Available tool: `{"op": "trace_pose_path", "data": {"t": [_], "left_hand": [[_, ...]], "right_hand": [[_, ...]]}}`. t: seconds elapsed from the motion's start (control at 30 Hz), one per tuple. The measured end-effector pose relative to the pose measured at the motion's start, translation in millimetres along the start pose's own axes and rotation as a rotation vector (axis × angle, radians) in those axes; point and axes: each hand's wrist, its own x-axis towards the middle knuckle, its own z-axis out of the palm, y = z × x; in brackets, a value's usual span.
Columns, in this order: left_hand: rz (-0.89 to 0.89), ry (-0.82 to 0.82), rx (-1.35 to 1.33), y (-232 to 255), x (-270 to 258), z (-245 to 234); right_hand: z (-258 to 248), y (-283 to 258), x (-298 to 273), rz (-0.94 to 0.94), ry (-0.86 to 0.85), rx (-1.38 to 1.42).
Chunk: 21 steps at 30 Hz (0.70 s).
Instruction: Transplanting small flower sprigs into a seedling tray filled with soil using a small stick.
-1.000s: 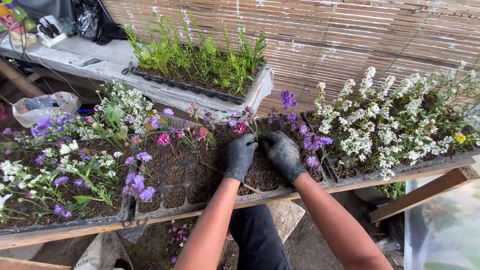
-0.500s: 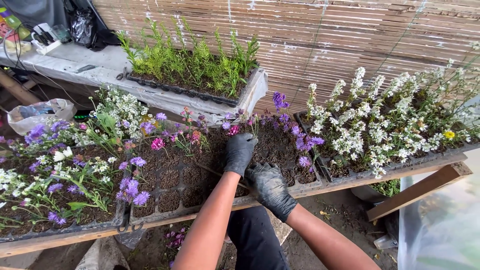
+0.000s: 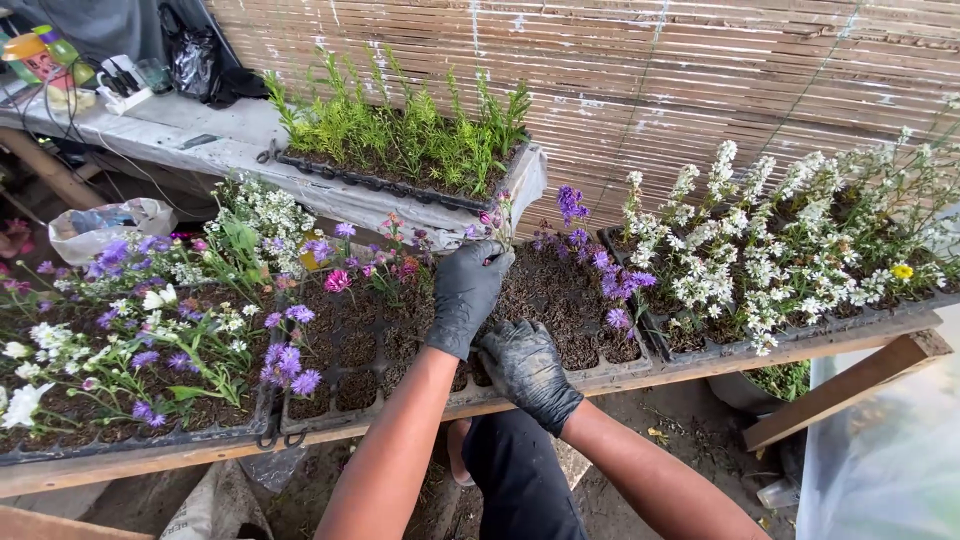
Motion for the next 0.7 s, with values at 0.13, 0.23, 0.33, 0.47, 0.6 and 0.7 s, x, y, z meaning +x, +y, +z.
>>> {"op": "trace_pose_path", "data": {"t": [0.13,0.23,0.33,0.47,0.6,0.7], "left_hand": [[0.005,0.045,-0.011,19.8,-19.4,-46.9],[0.011,0.072,-0.049,23.8,-29.0,-71.8],[0.02,0.091,-0.026,13.7,-29.9,-77.3],[-0.013,0.09,-0.025,7.5,-37.7,-76.4],[-0.027,0.078,-0.02,-14.7,-39.9,-66.9],[-0.027,0.076,-0.027,-25.1,-40.0,-65.1]], "right_hand": [[-29.9,19.5,1.1,0.114,-0.098,-0.064],[-88.3,34.4,12.6,0.196,-0.158,-0.124],[-108.6,67.7,27.5,0.152,-0.165,-0.276],[-78.0,107.2,49.0,0.116,-0.167,-0.415],[-18.3,141.8,57.6,0.116,-0.203,-0.414],[6.0,152.6,70.1,-0.011,-0.132,-0.45]]}}
